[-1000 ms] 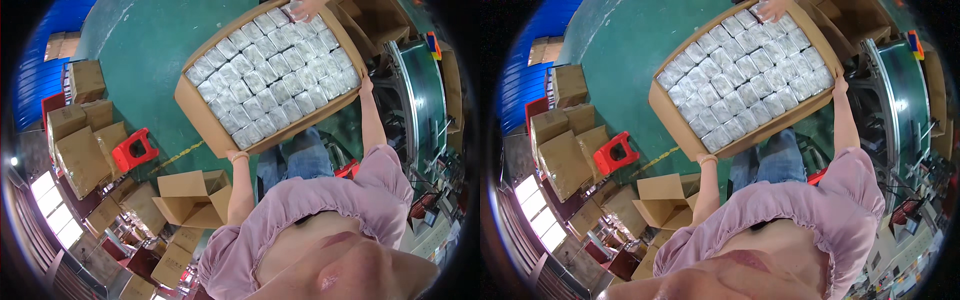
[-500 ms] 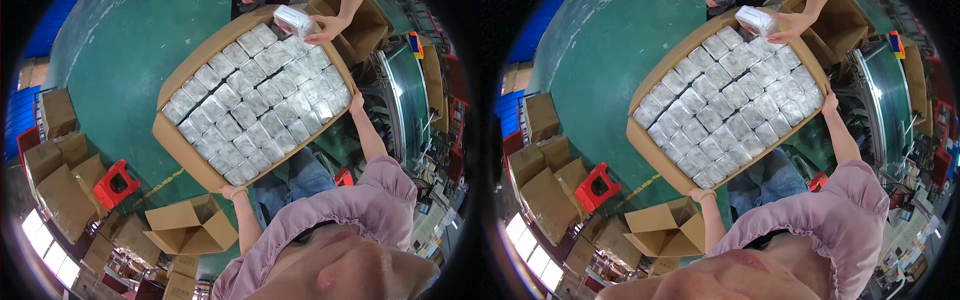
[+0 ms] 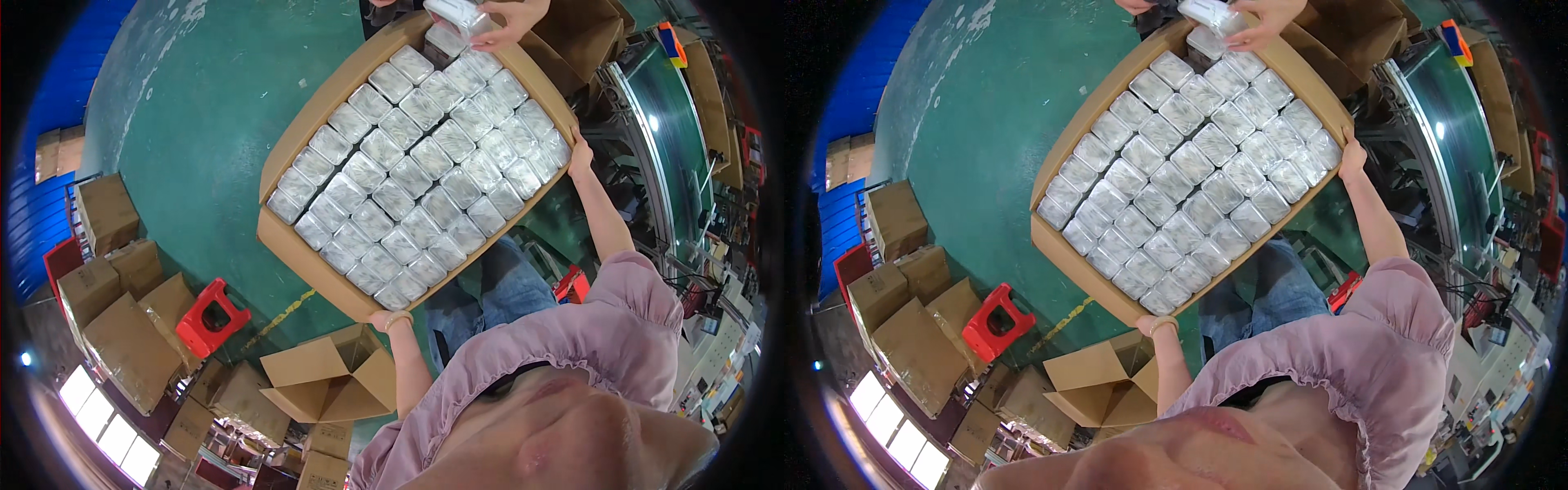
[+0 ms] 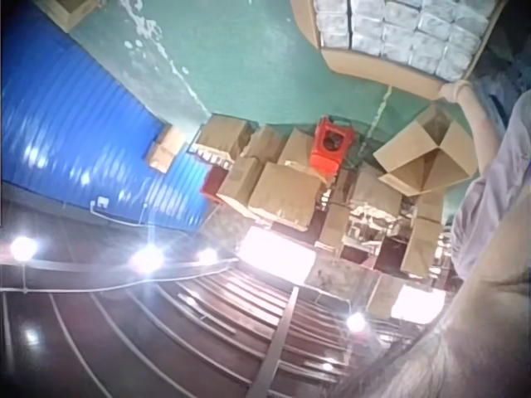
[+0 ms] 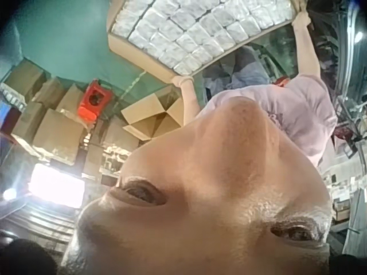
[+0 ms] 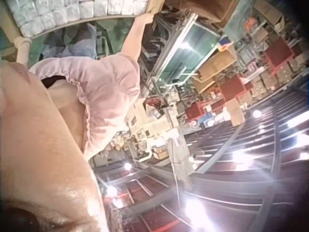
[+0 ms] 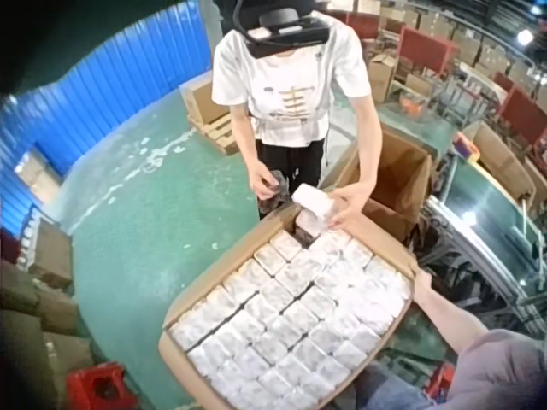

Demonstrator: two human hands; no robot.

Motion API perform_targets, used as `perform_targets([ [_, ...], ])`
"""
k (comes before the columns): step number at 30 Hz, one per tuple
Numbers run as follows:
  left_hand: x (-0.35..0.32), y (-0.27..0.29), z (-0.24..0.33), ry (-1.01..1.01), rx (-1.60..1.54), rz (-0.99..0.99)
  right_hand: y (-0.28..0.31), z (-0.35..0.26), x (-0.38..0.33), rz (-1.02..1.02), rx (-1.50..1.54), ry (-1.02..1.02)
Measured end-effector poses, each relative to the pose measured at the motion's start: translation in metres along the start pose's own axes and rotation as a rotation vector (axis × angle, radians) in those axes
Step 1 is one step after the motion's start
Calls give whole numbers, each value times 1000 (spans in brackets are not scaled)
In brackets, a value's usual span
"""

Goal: The person closes and seals a cardboard box of packaged items, carries it to a wooden pallet, and places it down. The person then walks to a packaging machine and stacks wrapped containers into a cardboard box by hand.

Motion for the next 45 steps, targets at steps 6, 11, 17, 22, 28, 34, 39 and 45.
perform_targets([
  [6, 6, -2, -4, -26, 73, 4, 1, -4, -12, -5, 44, 20],
  [11, 40, -7, -15, -30, 55, -34, 7, -5, -2, 8, 60, 46],
  [17, 59, -9, -21, -32, 77, 61, 2, -4, -3, 3, 35, 53],
  [22, 50, -7, -18, -33, 69, 29, -3, -6, -14, -21, 80, 34],
  [28, 42, 0, -2, -148, 464, 2, -5, -1, -17, 34, 5, 65],
  [34, -25, -40, 16, -1114, 2722, -138, 40, -8, -13, 142, -301, 387],
  [39, 34, -38, 59, -1040, 2756, -169, 52, 6, -215, -299, -259, 912],
  [45, 35, -76, 63, -1286, 2624, -156, 341, 129, -313, 463, -39, 267],
])
Point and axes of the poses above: each hand's wrist, its own x-axis towards the middle knuckle, its own y-axis out of the back of the hand, z = x × y, the point moved 4 cm from there along x, towards the middle knuckle, and after that the axes turned 15 degrees about x, right-handed, at the moved point
